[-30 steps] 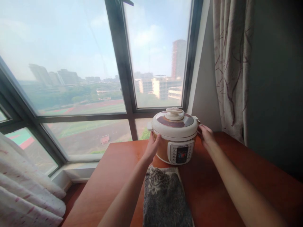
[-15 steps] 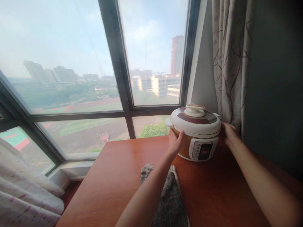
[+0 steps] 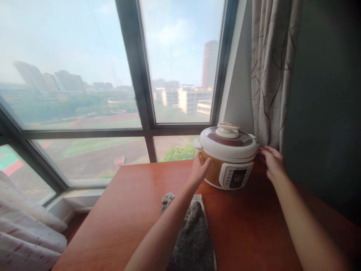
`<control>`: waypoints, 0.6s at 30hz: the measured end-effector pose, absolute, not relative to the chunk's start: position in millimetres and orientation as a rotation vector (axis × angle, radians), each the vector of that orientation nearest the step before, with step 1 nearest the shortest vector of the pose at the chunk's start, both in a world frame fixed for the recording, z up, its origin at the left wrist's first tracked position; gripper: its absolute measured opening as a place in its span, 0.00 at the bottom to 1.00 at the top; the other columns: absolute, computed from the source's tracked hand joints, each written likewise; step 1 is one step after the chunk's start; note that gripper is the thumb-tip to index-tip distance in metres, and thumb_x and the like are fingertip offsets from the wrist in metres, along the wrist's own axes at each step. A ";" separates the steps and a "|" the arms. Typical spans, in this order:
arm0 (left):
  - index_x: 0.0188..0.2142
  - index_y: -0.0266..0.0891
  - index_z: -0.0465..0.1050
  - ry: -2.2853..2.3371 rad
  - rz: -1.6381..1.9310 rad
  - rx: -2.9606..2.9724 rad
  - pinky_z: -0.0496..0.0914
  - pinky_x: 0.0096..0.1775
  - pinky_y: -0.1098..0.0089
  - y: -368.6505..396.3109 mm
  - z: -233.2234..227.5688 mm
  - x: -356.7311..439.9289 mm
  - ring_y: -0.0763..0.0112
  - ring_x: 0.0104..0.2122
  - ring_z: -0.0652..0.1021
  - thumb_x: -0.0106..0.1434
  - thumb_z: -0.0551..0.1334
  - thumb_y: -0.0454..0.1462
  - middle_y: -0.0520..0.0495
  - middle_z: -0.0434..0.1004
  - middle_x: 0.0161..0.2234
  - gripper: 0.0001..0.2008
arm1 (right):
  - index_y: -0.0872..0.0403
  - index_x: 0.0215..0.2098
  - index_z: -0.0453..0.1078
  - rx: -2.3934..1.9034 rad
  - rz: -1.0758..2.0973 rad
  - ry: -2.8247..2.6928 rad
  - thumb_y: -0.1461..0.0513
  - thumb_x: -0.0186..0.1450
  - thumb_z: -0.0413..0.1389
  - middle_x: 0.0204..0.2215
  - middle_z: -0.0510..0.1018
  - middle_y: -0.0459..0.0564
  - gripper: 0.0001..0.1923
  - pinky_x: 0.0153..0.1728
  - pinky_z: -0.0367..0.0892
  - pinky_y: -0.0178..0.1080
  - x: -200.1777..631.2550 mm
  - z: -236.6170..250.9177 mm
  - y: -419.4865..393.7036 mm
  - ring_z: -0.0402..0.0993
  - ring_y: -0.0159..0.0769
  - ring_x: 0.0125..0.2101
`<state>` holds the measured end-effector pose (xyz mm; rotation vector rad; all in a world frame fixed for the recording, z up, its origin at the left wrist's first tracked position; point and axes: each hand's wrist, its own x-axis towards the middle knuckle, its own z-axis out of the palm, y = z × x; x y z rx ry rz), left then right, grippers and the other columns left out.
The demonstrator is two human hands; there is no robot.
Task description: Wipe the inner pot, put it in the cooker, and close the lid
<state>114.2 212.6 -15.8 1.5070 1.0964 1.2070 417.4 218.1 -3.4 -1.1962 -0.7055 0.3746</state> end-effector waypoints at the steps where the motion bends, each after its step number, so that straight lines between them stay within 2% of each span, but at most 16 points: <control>1: 0.66 0.36 0.57 1.124 1.176 1.532 0.55 0.65 0.55 206.6 -15.1 103.7 0.50 0.67 0.59 0.63 0.62 0.48 0.33 0.57 0.68 0.37 | 0.52 0.39 0.71 -1.200 0.343 -0.699 0.64 0.52 0.59 0.36 0.79 0.47 0.15 0.42 0.74 0.41 411.5 -3.4 208.0 0.77 0.37 0.38; 4: 0.60 0.35 0.67 1.164 1.040 1.644 0.61 0.61 0.54 178.9 -15.3 63.3 0.48 0.62 0.67 0.63 0.61 0.44 0.33 0.67 0.63 0.28 | 0.52 0.44 0.72 -1.206 0.206 -0.748 0.64 0.55 0.58 0.43 0.80 0.49 0.17 0.54 0.67 0.46 370.7 -7.3 166.1 0.75 0.40 0.46; 6: 0.52 0.38 0.74 1.087 0.903 1.761 0.67 0.56 0.57 152.5 -17.9 33.7 0.53 0.55 0.75 0.66 0.58 0.43 0.36 0.76 0.55 0.19 | 0.51 0.46 0.73 -1.231 0.038 -1.010 0.61 0.62 0.54 0.44 0.80 0.52 0.14 0.53 0.68 0.49 327.0 -13.9 131.9 0.76 0.43 0.46; 7: 0.49 0.40 0.76 1.091 0.855 1.824 0.69 0.54 0.59 137.9 -20.5 19.6 0.55 0.51 0.77 0.67 0.56 0.44 0.39 0.79 0.51 0.17 | 0.49 0.45 0.74 -1.245 0.053 -1.162 0.61 0.64 0.53 0.43 0.81 0.52 0.13 0.51 0.70 0.49 302.8 -18.6 115.0 0.77 0.43 0.43; 10: 0.44 0.44 0.78 1.256 0.824 1.972 0.71 0.48 0.60 95.9 -34.2 -16.4 0.57 0.44 0.79 0.67 0.56 0.44 0.43 0.82 0.43 0.14 | 0.46 0.45 0.76 -1.176 0.300 -1.681 0.61 0.66 0.53 0.45 0.81 0.52 0.12 0.52 0.70 0.48 236.2 -39.0 75.8 0.77 0.45 0.47; 12: 0.44 0.44 0.77 1.364 0.876 2.016 0.70 0.49 0.60 76.4 -47.0 -34.4 0.56 0.46 0.78 0.66 0.58 0.42 0.43 0.80 0.45 0.12 | 0.46 0.44 0.77 -1.173 0.423 -1.836 0.63 0.67 0.51 0.45 0.81 0.52 0.13 0.53 0.70 0.50 205.8 -56.9 64.5 0.76 0.46 0.48; 14: 0.46 0.44 0.76 1.506 0.921 1.954 0.70 0.49 0.59 67.8 -59.5 -47.4 0.56 0.46 0.78 0.65 0.58 0.41 0.42 0.78 0.47 0.13 | 0.48 0.47 0.76 -1.229 0.493 -1.866 0.64 0.66 0.51 0.47 0.80 0.53 0.15 0.55 0.69 0.51 189.1 -74.8 64.7 0.75 0.46 0.49; 18: 0.55 0.40 0.71 1.565 0.849 1.815 0.71 0.48 0.58 77.0 -75.4 -56.9 0.57 0.43 0.78 0.63 0.60 0.42 0.40 0.77 0.47 0.21 | 0.53 0.51 0.74 -1.355 0.471 -1.879 0.64 0.62 0.55 0.50 0.78 0.57 0.19 0.57 0.65 0.53 184.3 -95.6 81.6 0.71 0.49 0.52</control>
